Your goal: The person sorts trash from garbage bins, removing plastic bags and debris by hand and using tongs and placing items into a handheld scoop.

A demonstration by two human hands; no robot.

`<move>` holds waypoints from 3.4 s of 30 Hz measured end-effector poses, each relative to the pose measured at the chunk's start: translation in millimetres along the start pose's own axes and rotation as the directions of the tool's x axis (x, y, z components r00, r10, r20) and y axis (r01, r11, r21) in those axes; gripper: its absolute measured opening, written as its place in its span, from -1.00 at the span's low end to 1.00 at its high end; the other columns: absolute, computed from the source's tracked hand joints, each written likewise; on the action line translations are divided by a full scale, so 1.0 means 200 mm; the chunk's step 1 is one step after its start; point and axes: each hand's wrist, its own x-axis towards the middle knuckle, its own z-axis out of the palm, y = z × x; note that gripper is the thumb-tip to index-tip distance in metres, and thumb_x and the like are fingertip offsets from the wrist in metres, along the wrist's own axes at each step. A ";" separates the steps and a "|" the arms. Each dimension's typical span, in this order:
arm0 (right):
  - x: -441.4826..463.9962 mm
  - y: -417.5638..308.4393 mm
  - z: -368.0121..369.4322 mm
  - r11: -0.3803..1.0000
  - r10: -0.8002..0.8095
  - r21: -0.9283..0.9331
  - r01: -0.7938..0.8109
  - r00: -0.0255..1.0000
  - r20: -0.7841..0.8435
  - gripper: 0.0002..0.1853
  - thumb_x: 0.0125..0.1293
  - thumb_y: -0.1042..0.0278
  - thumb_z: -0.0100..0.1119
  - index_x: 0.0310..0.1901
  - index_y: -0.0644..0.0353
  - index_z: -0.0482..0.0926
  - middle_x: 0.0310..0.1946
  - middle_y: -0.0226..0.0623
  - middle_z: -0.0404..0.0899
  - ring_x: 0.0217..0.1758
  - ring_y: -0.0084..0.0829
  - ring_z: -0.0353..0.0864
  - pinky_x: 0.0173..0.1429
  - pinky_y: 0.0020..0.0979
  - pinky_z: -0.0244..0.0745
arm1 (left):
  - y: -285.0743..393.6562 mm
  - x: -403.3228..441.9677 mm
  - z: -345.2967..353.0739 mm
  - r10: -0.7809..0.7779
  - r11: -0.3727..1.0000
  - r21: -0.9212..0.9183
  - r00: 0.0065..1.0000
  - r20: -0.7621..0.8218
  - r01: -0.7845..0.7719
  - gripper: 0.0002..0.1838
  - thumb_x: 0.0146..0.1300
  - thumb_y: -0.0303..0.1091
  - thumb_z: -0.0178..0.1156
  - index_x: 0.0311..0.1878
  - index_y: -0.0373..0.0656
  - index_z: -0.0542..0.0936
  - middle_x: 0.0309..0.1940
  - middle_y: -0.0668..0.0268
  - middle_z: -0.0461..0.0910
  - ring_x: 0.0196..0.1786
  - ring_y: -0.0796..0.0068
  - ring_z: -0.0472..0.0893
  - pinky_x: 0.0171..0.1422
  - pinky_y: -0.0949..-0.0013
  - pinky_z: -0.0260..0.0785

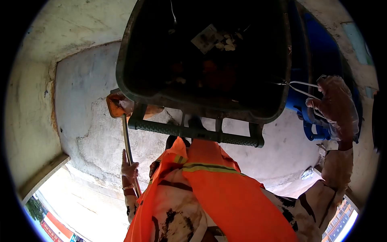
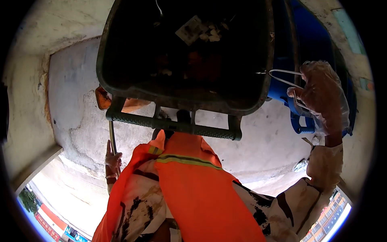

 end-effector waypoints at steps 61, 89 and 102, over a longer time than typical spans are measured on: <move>-0.07 -0.07 -0.03 0.990 -0.134 -0.017 0.142 0.886 -0.444 -0.82 -0.05 0.52 0.14 -0.33 0.16 0.51 -0.40 -0.21 0.52 -0.23 -0.16 0.51 -0.13 -0.23 0.43 | -0.22 0.14 -0.17 0.069 0.995 -0.070 0.995 -0.067 -0.074 -0.08 0.07 -0.61 0.10 0.43 0.26 -0.07 -0.74 0.38 0.35 -0.79 0.59 0.33 -0.81 0.46 0.17; 0.24 -0.35 0.08 0.995 -0.090 -0.063 0.077 0.969 -0.231 -0.93 0.02 0.49 0.14 -0.44 0.20 0.60 -0.44 -0.16 0.60 -0.34 -0.19 0.63 -0.25 -0.34 0.56 | -0.17 0.11 -0.14 0.085 0.992 -0.089 0.995 -0.056 -0.089 -0.10 0.06 -0.60 0.08 0.44 0.21 -0.05 -0.72 0.39 0.37 -0.79 0.63 0.30 -0.80 0.49 0.16; -0.06 -0.45 0.23 0.871 -0.448 0.028 0.491 0.816 -0.364 -0.91 0.10 0.45 0.18 -0.33 0.15 0.62 -0.43 -0.22 0.60 -0.36 -0.29 0.61 -0.26 -0.32 0.55 | -0.36 0.18 -0.21 0.097 0.986 -0.126 0.990 -0.107 -0.110 -0.08 0.04 -0.64 0.08 0.44 0.18 -0.07 -0.70 0.35 0.40 -0.82 0.61 0.31 -0.83 0.48 0.17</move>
